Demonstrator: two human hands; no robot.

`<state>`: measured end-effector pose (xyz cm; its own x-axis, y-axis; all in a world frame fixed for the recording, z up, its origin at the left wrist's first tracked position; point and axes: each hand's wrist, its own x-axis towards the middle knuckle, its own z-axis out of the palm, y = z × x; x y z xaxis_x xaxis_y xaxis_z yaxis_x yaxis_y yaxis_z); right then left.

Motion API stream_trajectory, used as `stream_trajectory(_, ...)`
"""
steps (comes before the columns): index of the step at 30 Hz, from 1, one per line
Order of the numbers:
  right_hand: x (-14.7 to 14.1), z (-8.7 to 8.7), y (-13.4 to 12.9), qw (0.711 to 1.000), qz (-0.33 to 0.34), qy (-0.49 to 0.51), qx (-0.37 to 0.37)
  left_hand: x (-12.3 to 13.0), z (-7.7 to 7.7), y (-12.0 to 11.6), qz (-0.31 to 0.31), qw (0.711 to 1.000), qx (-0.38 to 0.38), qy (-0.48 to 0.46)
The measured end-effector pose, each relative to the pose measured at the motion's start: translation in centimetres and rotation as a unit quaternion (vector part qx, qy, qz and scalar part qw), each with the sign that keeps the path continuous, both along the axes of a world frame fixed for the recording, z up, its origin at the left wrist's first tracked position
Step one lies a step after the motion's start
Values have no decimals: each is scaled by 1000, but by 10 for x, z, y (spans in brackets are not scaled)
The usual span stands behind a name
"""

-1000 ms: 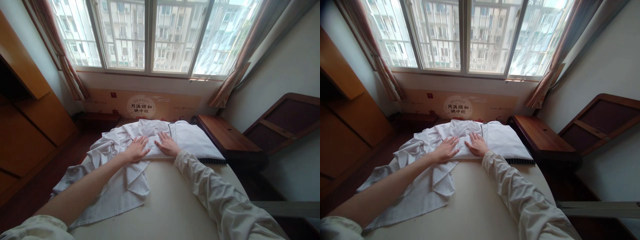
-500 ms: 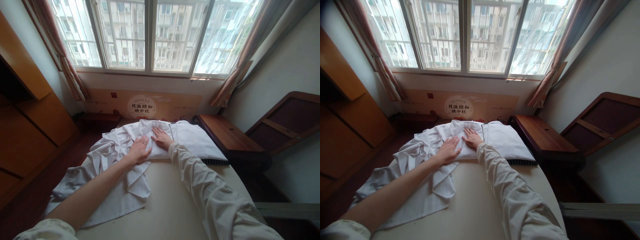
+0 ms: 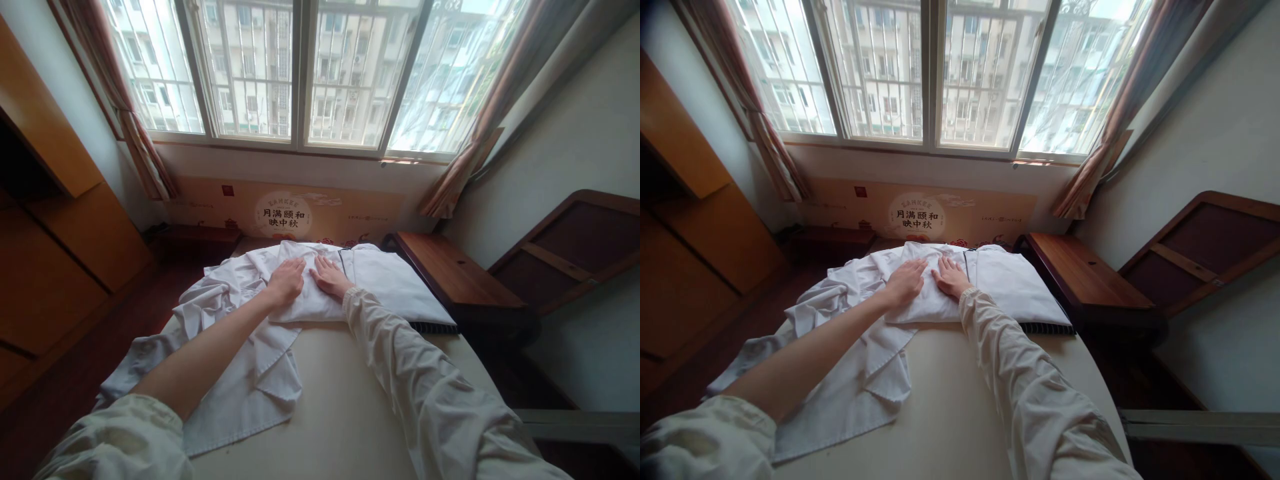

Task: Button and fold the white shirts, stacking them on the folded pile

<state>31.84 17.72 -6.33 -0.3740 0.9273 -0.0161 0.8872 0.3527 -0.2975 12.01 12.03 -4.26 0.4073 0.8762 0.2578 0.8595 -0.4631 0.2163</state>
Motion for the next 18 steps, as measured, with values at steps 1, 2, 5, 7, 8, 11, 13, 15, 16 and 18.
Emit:
stream_trajectory(1,1,0,-1,1000,3,-1,-2,3,-1,11,-19,1000,-5,-3)
stream_trajectory(2,2,1,-1,1000,4,-2,-3,5,-3,21,-23,1000,-20,-6)
stream_trajectory(5,4,2,-2,1000,-1,0,-4,7,-12,41,35,996,-79,-16)
stream_trajectory(7,5,2,-2,1000,-8,3,-4,5,-17,46,93,990,-102,-22)
stream_trajectory(8,5,2,-3,1000,-14,6,-5,4,-19,46,120,987,-106,-25)
stream_trajectory(11,5,3,-6,999,-37,20,-9,4,-20,43,194,974,-106,-38)
stream_trajectory(13,5,4,-8,998,-58,30,-14,4,-17,41,241,964,-93,-59)
stream_trajectory(15,4,5,-9,995,-85,48,-21,3,-12,40,273,954,-81,-90)
stream_trajectory(16,3,6,-10,993,-102,62,-21,1,-9,40,281,950,-78,-109)
stream_trajectory(18,3,10,-10,984,-143,106,0,-5,-1,44,289,941,-89,-154)
